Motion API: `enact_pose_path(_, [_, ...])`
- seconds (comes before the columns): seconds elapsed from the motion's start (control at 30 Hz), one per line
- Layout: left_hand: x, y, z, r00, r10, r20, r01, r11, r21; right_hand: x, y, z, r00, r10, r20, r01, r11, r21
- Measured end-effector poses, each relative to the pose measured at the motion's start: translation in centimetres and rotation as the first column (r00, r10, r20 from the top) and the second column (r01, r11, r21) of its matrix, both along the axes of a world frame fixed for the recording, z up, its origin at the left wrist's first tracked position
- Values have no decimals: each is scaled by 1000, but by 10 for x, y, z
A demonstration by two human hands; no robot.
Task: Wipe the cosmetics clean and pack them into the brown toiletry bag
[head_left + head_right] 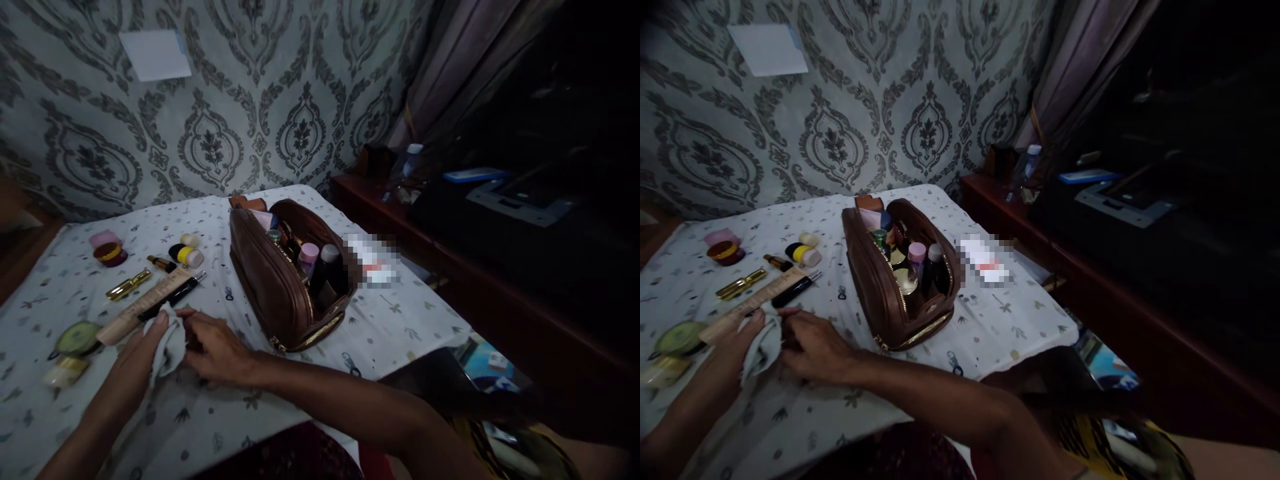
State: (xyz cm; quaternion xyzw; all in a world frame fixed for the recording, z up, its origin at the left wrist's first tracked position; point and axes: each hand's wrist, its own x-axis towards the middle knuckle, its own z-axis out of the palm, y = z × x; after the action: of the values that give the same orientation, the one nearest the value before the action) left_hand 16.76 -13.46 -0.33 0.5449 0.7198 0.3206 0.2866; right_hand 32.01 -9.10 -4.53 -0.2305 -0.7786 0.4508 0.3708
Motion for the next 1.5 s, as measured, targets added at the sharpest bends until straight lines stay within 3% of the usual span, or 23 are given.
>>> enact_pose_path(0.13, [9,2,5,988,38,149,-29,998,-62,-2,0,-1,987,-75,-143,58,991,-119])
enact_pose_path(0.27, [18,2,3,952,55,302,-37,997,-65,-6,1,0,957,-134,-258,29,927,-373])
enact_pose_path(0.4, [19,4,-10,824,111,555,-54,991,-119,-6,6,3,943,-74,-324,-115,841,-528])
enact_pose_path(0.5, [14,8,-20,765,148,627,-120,989,-87,-5,11,-1,955,-112,-275,-71,814,-576])
enact_pose_path(0.57, [8,11,-25,784,160,600,-170,985,-41,-5,14,-6,955,-176,-240,-10,789,-615])
enact_pose_path(0.67, [-3,15,-28,869,145,473,-184,982,36,-6,17,-13,939,-246,-239,33,758,-651])
enact_pose_path(0.9, [-19,19,-31,973,120,198,-157,970,188,-8,14,-18,930,-173,-324,-115,700,-705])
enact_pose_path(1.1, [-24,20,-37,978,155,137,-185,952,243,-10,14,-23,915,-197,-352,-140,665,-733])
enact_pose_path(1.23, [-25,19,-40,972,164,167,-191,967,167,-11,13,-24,911,-219,-350,-133,647,-751])
enact_pose_path(1.5, [-25,16,-42,972,231,46,-236,959,159,-8,12,-17,909,-244,-337,-99,659,-745])
